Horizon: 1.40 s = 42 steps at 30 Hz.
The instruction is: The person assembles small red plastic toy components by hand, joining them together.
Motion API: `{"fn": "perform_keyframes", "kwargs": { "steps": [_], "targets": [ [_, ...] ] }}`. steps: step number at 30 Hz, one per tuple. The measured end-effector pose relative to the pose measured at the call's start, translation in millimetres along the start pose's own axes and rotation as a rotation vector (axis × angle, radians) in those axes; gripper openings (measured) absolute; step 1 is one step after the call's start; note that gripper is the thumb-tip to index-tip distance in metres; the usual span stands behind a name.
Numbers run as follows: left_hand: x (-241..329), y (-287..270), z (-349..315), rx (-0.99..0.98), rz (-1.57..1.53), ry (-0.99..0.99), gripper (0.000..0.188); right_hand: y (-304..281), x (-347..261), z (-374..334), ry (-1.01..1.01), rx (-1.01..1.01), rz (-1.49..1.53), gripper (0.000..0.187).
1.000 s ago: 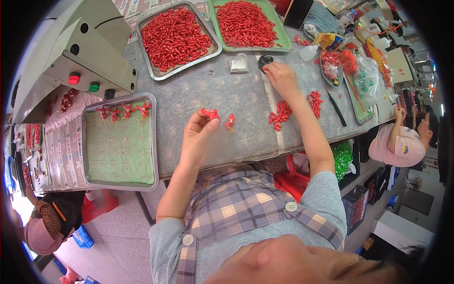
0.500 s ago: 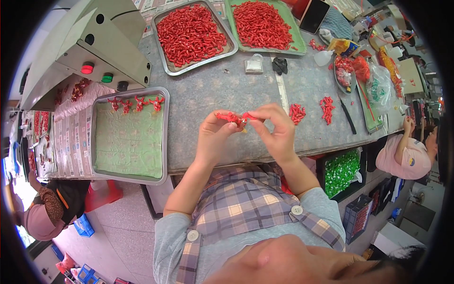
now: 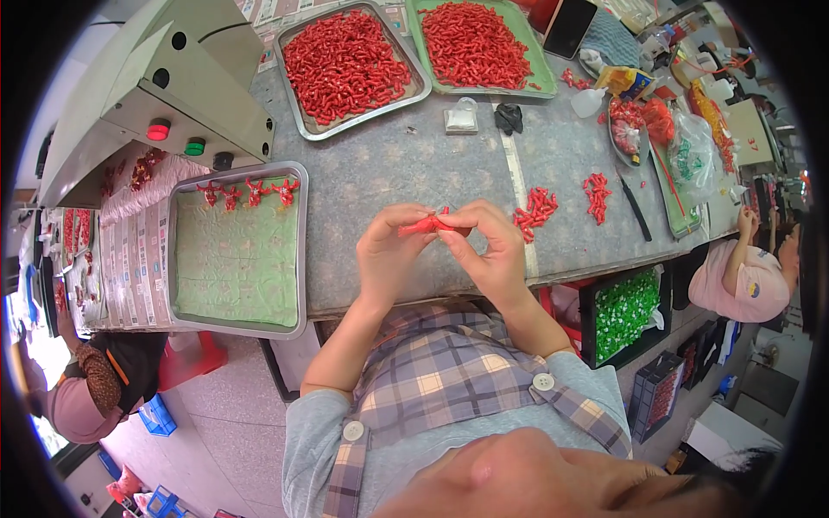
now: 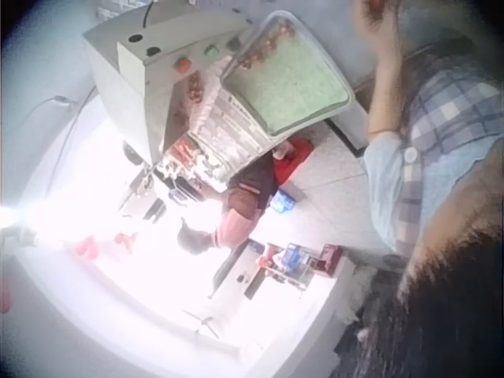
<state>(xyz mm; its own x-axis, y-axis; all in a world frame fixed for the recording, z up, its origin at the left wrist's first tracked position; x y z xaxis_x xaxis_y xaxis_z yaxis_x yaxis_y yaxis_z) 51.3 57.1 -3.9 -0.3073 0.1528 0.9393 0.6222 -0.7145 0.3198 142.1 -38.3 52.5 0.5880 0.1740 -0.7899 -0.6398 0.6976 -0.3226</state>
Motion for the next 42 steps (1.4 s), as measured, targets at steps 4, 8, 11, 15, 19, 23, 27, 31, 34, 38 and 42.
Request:
{"fn": "perform_keyframes", "kwargs": {
  "steps": [4, 8, 11, 15, 19, 23, 27, 31, 34, 38, 42],
  "targets": [
    [12.4, 0.5, 1.2, -0.004, 0.24, 0.183, 0.027, 1.4, 6.6, 1.1, 0.135, -0.109, 0.152, 0.012],
    [21.3, 0.9, 2.4, -0.005, 0.362, 0.249, 0.03, 0.1, 4.6, 5.5, 0.099, -0.187, 0.135, 0.015],
    [24.5, 3.2, 3.5, -0.044, 0.372, 0.227, 0.028, -2.0, -4.8, 9.7, -0.017, -0.213, 0.06, 0.015],
    [20.0, 4.9, 2.3, -0.058, 0.243, 0.091, 0.027, -3.6, -6.8, 6.3, -0.068, -0.219, -0.008, 0.015],
    [13.3, 6.7, 1.1, -0.09, 0.2, -0.065, 0.025, -5.7, -4.5, 2.5, -0.008, -0.209, 0.045, 0.013],
    [3.5, 8.0, -0.6, -0.136, 0.119, -0.268, 0.02, -3.9, 10.9, -9.4, 0.198, -0.215, 0.194, 0.009],
    [1.3, 9.3, -0.7, -0.157, 0.114, -0.372, 0.018, -3.0, 15.4, -13.5, 0.322, -0.2, 0.319, 0.008],
    [-4.6, 9.1, -1.6, -0.174, 0.117, -0.414, 0.017, -1.9, 19.9, -17.2, 0.387, -0.189, 0.39, 0.009],
    [-3.4, 9.5, -1.4, -0.177, 0.111, -0.357, 0.019, -2.9, 18.0, -17.6, 0.376, -0.2, 0.369, 0.01],
    [11.1, 10.3, 0.5, -0.179, 0.209, -0.009, 0.023, -4.3, 11.8, -18.7, 0.229, -0.206, 0.287, 0.012],
    [14.2, 11.0, -0.5, -0.18, 0.247, 0.105, 0.026, -7.2, 5.2, -15.5, 0.103, -0.216, 0.207, 0.014]
  ]
}}
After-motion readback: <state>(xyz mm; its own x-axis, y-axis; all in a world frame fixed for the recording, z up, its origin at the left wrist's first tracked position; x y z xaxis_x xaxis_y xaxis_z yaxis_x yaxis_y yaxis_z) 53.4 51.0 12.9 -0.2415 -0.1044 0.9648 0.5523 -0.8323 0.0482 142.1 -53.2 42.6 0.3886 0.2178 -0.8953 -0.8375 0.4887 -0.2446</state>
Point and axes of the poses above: each hand's wrist, its own z-axis towards the middle knuckle, its own y-axis out of the palm, x = y × z, the point moved 7 cm from there along z, towards the middle knuckle, and after that the axes turned 6 degrees about -y, right-handed, at the moved point
